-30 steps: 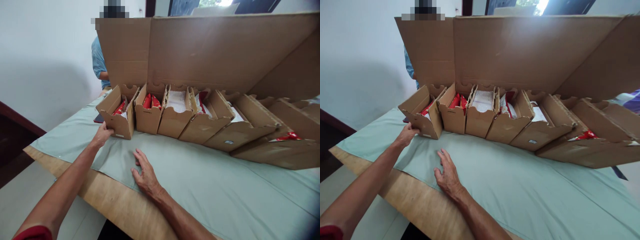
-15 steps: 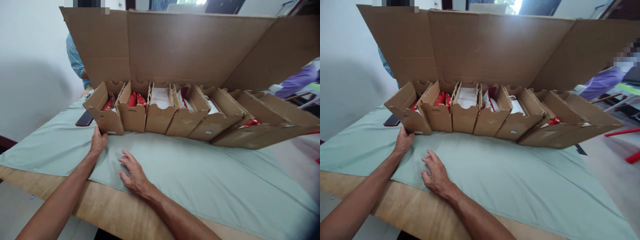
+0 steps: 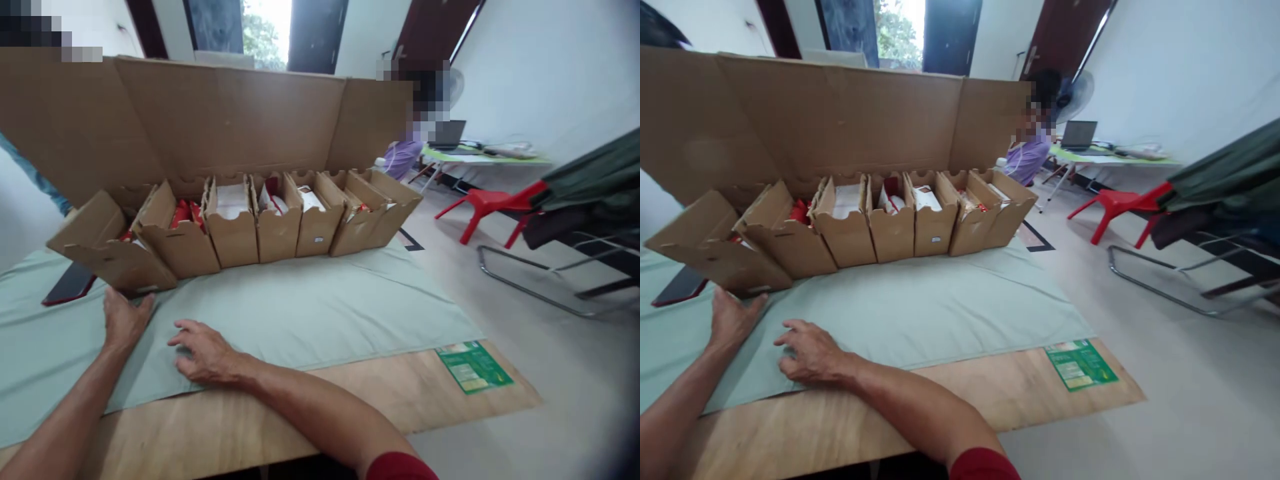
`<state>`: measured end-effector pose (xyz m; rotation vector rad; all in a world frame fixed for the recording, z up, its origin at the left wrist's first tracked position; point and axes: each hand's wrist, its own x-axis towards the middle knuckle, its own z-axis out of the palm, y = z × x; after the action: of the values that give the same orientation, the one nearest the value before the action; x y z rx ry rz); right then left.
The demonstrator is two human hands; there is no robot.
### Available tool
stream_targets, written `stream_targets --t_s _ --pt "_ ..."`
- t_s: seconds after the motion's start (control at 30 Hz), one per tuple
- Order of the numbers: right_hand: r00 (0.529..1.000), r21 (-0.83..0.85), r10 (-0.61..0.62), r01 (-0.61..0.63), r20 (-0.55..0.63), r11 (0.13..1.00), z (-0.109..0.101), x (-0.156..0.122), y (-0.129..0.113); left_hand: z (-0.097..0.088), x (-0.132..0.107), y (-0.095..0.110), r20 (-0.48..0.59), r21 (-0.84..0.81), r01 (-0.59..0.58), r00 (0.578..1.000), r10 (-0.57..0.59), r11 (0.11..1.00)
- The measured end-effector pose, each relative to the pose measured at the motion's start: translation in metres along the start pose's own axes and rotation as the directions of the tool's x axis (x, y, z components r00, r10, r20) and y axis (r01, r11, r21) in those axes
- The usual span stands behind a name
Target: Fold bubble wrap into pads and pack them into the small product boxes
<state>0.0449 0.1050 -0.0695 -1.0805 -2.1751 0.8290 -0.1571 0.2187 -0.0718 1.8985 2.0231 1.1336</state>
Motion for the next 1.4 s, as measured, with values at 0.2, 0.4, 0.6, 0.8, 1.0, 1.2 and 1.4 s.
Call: stream_targets --t_s 0.2,0.4,0.6,0.8,1.0,1.2,1.4 --pt "0.974 -0.152 -0.19 0.207 0.123 0.966 -0.007 -0.015 -0.002 -0.004 -0.085 0.015 0.227 0.242 -0.178 0.966 0.123 0.954" --pt "0.926 -0.25 -0.33 0.369 0.184 0.895 -0.019 -0.076 -0.008 -0.024 -0.156 0.017 0.372 0.463 -0.417 0.892 0.256 0.782" --pt "0.966 0.057 -0.171 0.163 0.192 0.985 -0.1 -0.159 0.005 -0.024 -0.173 0.017 0.467 0.389 -0.45 0.849 0.249 0.804" --pt "0.862 -0.243 0.306 -0.424 -0.405 0.872 -0.201 -0.194 0.071 0.012 -0.122 0.114 0.645 0.0 -0.597 0.613 0.456 0.802" --pt "0.795 -0.357 0.383 -0.568 -0.47 0.742 -0.196 -0.211 0.101 0.1 -0.118 0.238 0.564 -0.103 -0.67 0.57 0.598 0.735" --pt "0.838 -0.467 0.348 -0.529 -0.421 0.709 -0.186 -0.213 0.095 0.132 -0.149 0.234 0.563 -0.037 -0.744 0.536 0.629 0.667" --pt "0.869 -0.399 0.266 -0.439 -0.417 0.805 -0.187 -0.223 0.1 0.134 -0.15 0.224 0.516 -0.042 -0.762 0.538 0.667 0.647"
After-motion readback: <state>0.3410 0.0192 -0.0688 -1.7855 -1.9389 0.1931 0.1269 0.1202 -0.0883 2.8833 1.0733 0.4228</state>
